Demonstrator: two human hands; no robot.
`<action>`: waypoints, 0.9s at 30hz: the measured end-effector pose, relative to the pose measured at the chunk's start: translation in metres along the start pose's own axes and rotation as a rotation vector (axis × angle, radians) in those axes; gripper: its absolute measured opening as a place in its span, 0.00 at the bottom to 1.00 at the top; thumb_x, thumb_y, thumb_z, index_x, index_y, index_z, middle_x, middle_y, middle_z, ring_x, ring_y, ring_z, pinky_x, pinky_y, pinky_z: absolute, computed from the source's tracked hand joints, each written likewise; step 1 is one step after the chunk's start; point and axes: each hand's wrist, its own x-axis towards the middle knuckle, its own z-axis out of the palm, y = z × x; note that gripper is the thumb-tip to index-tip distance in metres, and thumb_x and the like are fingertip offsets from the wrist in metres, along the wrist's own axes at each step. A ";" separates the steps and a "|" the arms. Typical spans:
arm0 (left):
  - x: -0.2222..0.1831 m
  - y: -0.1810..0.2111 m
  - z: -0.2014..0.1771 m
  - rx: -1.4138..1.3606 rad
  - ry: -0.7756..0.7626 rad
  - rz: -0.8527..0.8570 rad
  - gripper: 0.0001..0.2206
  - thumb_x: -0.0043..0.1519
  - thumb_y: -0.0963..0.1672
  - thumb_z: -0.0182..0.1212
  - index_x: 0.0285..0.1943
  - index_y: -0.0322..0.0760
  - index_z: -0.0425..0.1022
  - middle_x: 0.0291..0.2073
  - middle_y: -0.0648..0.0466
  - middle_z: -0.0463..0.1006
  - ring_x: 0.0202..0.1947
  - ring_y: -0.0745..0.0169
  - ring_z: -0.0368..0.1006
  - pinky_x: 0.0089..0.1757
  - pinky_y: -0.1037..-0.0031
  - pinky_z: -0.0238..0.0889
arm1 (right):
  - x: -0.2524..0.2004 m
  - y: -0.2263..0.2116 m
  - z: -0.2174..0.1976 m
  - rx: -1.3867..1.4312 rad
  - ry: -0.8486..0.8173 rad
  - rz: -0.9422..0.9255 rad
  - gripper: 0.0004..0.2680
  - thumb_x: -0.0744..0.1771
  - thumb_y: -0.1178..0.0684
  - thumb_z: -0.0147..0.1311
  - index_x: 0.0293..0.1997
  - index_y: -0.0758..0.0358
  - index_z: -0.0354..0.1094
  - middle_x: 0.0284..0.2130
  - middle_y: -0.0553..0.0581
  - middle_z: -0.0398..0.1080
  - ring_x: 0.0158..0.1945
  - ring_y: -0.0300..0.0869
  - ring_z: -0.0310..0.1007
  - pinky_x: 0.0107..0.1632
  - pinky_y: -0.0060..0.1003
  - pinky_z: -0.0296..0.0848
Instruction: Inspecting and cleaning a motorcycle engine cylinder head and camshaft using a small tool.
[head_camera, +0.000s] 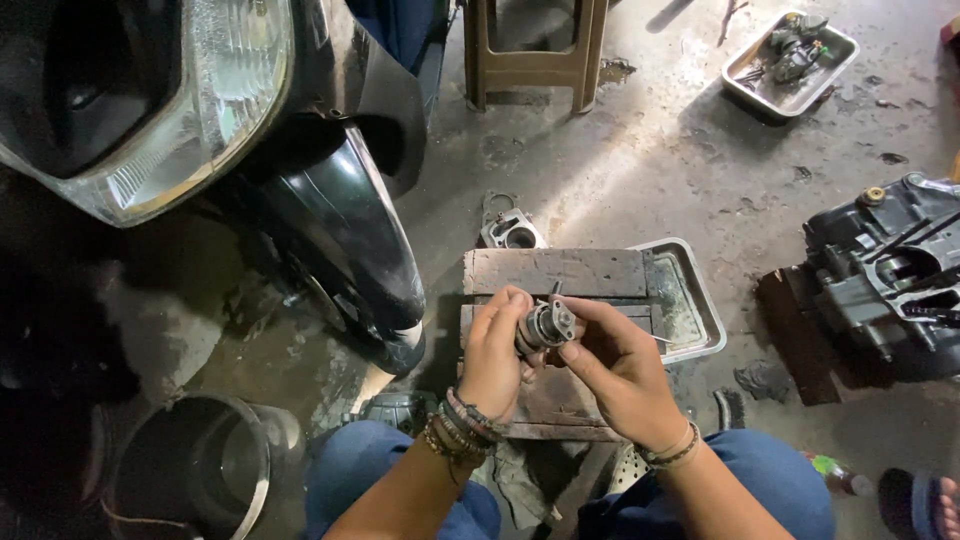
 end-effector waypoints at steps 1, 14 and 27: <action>0.000 0.000 0.001 -0.001 0.000 0.001 0.08 0.68 0.45 0.46 0.38 0.38 0.67 0.24 0.57 0.69 0.15 0.74 0.58 0.17 0.82 0.48 | 0.000 0.001 -0.002 -0.001 -0.001 0.000 0.17 0.66 0.64 0.55 0.63 0.74 0.63 0.44 0.63 0.75 0.41 0.44 0.78 0.47 0.36 0.79; 0.022 0.015 -0.023 -0.356 0.172 -0.029 0.09 0.68 0.46 0.49 0.41 0.36 0.72 0.20 0.57 0.65 0.10 0.72 0.55 0.15 0.81 0.42 | -0.004 0.010 -0.025 0.226 -0.208 0.183 0.08 0.66 0.58 0.55 0.26 0.66 0.62 0.18 0.51 0.62 0.21 0.37 0.55 0.25 0.30 0.57; -0.005 0.011 0.001 -0.166 -0.209 -0.016 0.09 0.70 0.43 0.40 0.40 0.38 0.64 0.26 0.56 0.68 0.15 0.74 0.58 0.17 0.84 0.48 | -0.010 0.002 0.001 0.080 -0.008 -0.017 0.21 0.63 0.66 0.59 0.65 0.73 0.64 0.45 0.60 0.73 0.43 0.39 0.71 0.47 0.32 0.74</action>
